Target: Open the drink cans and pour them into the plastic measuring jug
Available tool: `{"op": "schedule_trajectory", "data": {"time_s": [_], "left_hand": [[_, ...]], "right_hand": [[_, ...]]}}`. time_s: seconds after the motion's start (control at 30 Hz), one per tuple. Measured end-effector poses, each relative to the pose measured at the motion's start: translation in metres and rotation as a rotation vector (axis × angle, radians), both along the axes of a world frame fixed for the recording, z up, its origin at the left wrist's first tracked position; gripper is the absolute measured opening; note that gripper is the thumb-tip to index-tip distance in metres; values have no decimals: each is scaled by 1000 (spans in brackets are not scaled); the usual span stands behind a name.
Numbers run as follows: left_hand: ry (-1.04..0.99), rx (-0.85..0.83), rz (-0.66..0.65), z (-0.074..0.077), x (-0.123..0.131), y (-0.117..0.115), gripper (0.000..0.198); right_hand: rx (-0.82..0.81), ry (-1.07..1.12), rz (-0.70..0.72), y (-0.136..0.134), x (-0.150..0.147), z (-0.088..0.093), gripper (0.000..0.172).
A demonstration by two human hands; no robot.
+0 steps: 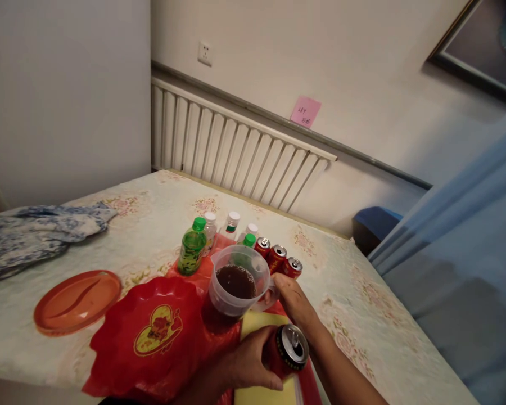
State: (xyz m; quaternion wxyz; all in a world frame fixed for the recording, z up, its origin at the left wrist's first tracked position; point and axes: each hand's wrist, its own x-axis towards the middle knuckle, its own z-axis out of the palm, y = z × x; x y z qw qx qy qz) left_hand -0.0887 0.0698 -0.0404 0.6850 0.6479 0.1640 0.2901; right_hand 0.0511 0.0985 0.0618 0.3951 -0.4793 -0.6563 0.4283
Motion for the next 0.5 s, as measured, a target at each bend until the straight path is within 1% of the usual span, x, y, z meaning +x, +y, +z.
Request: {"op": "schedule_trajectory", "data": {"time_s": [0.1, 0.27, 0.33, 0.43, 0.5], "left_hand": [[15, 2, 10, 1, 0, 0, 90], [-19, 13, -3, -12, 1, 1, 89], [-17, 0, -8, -15, 1, 1, 90], [-1, 0, 2, -16, 1, 1, 91], [-12, 12, 1, -17, 1, 1, 90]], "right_hand": [[-27, -2, 8, 2, -4, -1, 53], [-34, -68, -21, 3, -7, -4, 60], [-41, -46, -16, 3, -8, -6, 61], [-47, 42, 22, 4, -8, -8, 60], [-11, 20, 7, 4, -8, -10, 61]]}}
